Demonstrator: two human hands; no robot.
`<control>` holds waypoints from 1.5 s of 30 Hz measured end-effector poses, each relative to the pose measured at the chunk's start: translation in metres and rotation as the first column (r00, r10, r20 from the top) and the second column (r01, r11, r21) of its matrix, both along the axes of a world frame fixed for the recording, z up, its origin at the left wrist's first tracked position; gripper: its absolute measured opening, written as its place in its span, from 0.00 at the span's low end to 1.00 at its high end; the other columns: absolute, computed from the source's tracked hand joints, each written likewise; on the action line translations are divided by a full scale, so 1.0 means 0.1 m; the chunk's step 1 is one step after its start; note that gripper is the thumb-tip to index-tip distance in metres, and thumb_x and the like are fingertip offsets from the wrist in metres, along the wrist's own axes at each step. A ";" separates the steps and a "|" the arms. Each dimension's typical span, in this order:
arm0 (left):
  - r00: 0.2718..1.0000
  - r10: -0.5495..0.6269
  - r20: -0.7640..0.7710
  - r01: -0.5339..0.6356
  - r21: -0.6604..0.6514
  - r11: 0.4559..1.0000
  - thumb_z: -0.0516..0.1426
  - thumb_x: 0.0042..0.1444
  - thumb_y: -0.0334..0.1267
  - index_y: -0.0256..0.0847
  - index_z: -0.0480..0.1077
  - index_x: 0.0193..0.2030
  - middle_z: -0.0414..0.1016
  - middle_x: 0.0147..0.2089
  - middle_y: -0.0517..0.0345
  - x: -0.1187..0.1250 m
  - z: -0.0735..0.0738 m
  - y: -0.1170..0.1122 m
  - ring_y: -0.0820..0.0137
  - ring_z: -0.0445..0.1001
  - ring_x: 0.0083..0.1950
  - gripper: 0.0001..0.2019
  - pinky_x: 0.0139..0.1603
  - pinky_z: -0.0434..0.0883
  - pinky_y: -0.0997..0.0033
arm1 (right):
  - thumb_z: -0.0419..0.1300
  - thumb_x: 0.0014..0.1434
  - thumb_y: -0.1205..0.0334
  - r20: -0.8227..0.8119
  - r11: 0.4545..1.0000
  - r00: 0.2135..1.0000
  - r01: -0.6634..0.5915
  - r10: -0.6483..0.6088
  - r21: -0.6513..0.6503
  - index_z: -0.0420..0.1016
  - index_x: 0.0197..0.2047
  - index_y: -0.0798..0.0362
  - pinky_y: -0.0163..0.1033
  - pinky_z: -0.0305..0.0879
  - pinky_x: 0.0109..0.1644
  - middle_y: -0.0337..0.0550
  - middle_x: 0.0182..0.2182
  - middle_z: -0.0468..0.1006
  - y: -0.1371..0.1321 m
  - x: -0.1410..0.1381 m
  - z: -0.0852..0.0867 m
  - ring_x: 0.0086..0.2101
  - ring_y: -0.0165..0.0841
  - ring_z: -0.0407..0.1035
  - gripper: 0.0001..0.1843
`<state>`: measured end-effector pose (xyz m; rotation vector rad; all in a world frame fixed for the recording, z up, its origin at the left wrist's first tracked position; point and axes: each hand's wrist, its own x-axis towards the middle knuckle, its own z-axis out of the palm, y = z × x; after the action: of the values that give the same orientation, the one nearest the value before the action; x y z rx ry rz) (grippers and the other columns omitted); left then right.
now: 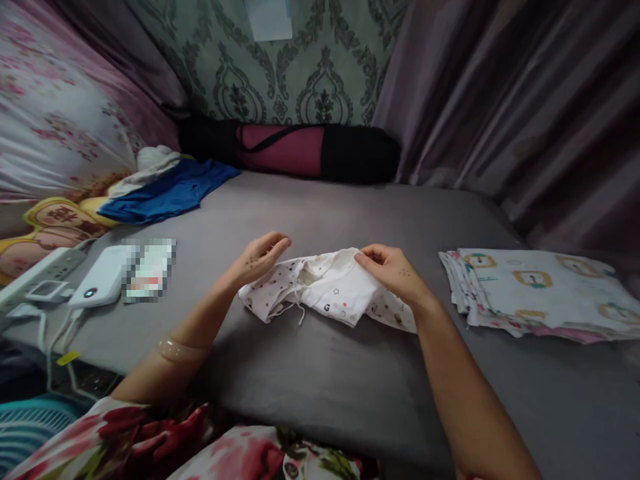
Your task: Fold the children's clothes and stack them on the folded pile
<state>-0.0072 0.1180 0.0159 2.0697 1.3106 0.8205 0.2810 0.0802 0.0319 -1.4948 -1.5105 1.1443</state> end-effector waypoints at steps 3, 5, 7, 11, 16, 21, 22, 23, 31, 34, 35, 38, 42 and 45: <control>0.984 -0.164 -0.063 0.171 0.137 0.976 0.52 0.62 0.46 0.40 0.69 0.45 0.74 0.44 0.52 0.12 0.10 -0.06 0.67 0.70 0.44 0.13 0.43 0.66 0.68 | 0.64 0.50 0.42 -0.008 1.000 1.000 -0.003 0.003 0.002 0.76 0.34 0.52 0.33 0.62 0.26 0.41 0.29 0.78 0.00 -0.02 0.02 0.26 0.31 0.69 0.21; 0.947 -0.246 -0.205 0.287 0.204 0.936 0.55 0.60 0.43 0.41 0.68 0.48 0.73 0.46 0.51 0.19 0.08 -0.08 0.64 0.69 0.47 0.12 0.49 0.65 0.64 | 0.65 0.50 0.42 -0.017 1.000 1.000 0.001 -0.001 0.008 0.76 0.33 0.52 0.33 0.63 0.26 0.41 0.29 0.78 -0.01 -0.04 0.03 0.26 0.31 0.69 0.21; 0.899 -0.263 -0.351 0.348 0.207 0.914 0.56 0.60 0.40 0.41 0.68 0.50 0.72 0.49 0.49 0.25 0.01 -0.07 0.61 0.68 0.49 0.13 0.50 0.63 0.61 | 0.65 0.50 0.42 -0.015 1.000 1.000 0.003 -0.003 0.013 0.76 0.33 0.52 0.33 0.63 0.26 0.42 0.29 0.78 -0.03 -0.06 0.05 0.26 0.31 0.69 0.20; 0.841 -0.227 -0.491 0.355 0.186 0.916 0.55 0.60 0.36 0.40 0.70 0.48 0.73 0.46 0.49 0.28 -0.08 -0.04 0.61 0.68 0.49 0.10 0.48 0.62 0.62 | 0.64 0.51 0.43 -0.015 1.000 1.000 0.001 0.000 0.023 0.77 0.34 0.52 0.34 0.63 0.26 0.42 0.29 0.78 -0.08 -0.04 0.11 0.27 0.31 0.70 0.20; 0.913 -0.304 -0.272 0.359 0.183 0.915 0.54 0.61 0.39 0.40 0.73 0.41 0.72 0.38 0.54 0.10 0.10 -0.02 0.68 0.69 0.39 0.08 0.42 0.64 0.69 | 0.66 0.50 0.44 -0.024 0.997 0.998 0.053 -0.051 0.063 0.77 0.34 0.52 0.33 0.63 0.27 0.41 0.30 0.78 -0.09 0.06 0.23 0.27 0.30 0.69 0.19; 0.947 -0.314 0.069 0.314 0.013 0.949 0.59 0.57 0.44 0.39 0.75 0.35 0.71 0.30 0.59 -0.15 0.52 -0.04 0.74 0.67 0.31 0.10 0.31 0.64 0.74 | 0.66 0.49 0.43 0.010 0.995 0.999 0.033 -0.034 0.097 0.78 0.36 0.51 0.35 0.64 0.27 0.41 0.29 0.78 -0.03 0.15 0.48 0.26 0.31 0.70 0.20; 0.940 -0.317 0.121 0.324 -0.034 0.946 0.59 0.56 0.45 0.39 0.75 0.34 0.72 0.29 0.59 -0.20 0.61 -0.04 0.74 0.67 0.30 0.11 0.30 0.64 0.74 | 0.66 0.49 0.42 0.031 0.995 1.000 -0.005 0.001 0.102 0.79 0.36 0.51 0.35 0.65 0.27 0.41 0.30 0.79 -0.01 0.16 0.55 0.27 0.31 0.70 0.21; 0.933 -0.321 0.163 0.336 -0.075 0.939 0.60 0.56 0.45 0.38 0.76 0.34 0.73 0.29 0.58 -0.25 0.70 -0.03 0.75 0.67 0.30 0.12 0.30 0.64 0.74 | 0.65 0.49 0.42 0.059 0.993 0.997 -0.046 0.039 0.112 0.79 0.37 0.50 0.35 0.65 0.28 0.41 0.30 0.79 0.01 0.16 0.62 0.27 0.32 0.70 0.21; 0.936 -0.087 0.340 0.062 0.084 0.994 0.61 0.54 0.47 0.40 0.76 0.35 0.75 0.30 0.58 -0.42 1.37 0.29 0.74 0.70 0.30 0.12 0.30 0.67 0.75 | 0.59 0.57 0.42 0.298 0.784 0.945 -0.080 -0.138 0.616 0.79 0.35 0.49 0.37 0.65 0.30 0.41 0.31 0.79 0.24 -0.08 1.38 0.31 0.35 0.71 0.19; 0.878 -0.007 0.479 -0.088 0.176 0.980 0.58 0.58 0.46 0.40 0.72 0.34 0.71 0.27 0.60 -0.32 1.59 0.40 0.76 0.68 0.27 0.11 0.26 0.65 0.76 | 0.53 0.63 0.46 0.275 0.561 0.895 -0.034 -0.350 0.827 0.78 0.40 0.49 0.39 0.66 0.35 0.44 0.35 0.80 0.36 -0.24 1.52 0.35 0.36 0.72 0.18; 0.863 0.011 0.505 -0.119 0.182 0.976 0.57 0.59 0.45 0.39 0.71 0.34 0.69 0.26 0.61 -0.29 1.65 0.43 0.77 0.66 0.26 0.11 0.25 0.64 0.77 | 0.52 0.64 0.47 0.313 0.534 0.874 -0.075 -0.373 0.842 0.78 0.41 0.49 0.40 0.66 0.37 0.44 0.36 0.80 0.40 -0.28 1.54 0.36 0.37 0.72 0.18; 0.891 0.019 0.453 -0.087 0.130 0.988 0.58 0.57 0.42 0.38 0.71 0.31 0.67 0.24 0.62 -0.24 1.77 0.47 0.78 0.63 0.23 0.10 0.22 0.61 0.77 | 0.53 0.64 0.47 0.449 0.566 0.824 -0.199 -0.345 0.800 0.78 0.41 0.50 0.41 0.66 0.38 0.44 0.36 0.80 0.48 -0.30 1.58 0.36 0.38 0.73 0.18; 0.952 -0.073 0.298 0.065 0.034 0.997 0.62 0.51 0.45 0.37 0.74 0.31 0.69 0.23 0.60 -0.34 1.86 0.44 0.77 0.65 0.22 0.11 0.21 0.62 0.77 | 0.55 0.61 0.42 0.400 0.671 0.892 -0.166 -0.210 0.723 0.79 0.38 0.51 0.38 0.66 0.33 0.43 0.31 0.79 0.50 -0.15 1.64 0.32 0.35 0.72 0.22; 0.953 -0.112 0.282 0.121 -0.013 0.993 0.64 0.47 0.46 0.38 0.76 0.33 0.73 0.25 0.59 -0.40 1.85 0.45 0.76 0.69 0.24 0.13 0.23 0.65 0.76 | 0.57 0.58 0.40 0.389 0.786 0.921 -0.230 -0.015 0.574 0.80 0.38 0.52 0.36 0.64 0.28 0.42 0.28 0.78 0.49 -0.03 1.66 0.28 0.32 0.70 0.23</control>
<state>-0.0471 0.1626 0.2006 1.9037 1.0313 0.9931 0.2778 0.1297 0.1974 -1.2046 -2.0061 0.3381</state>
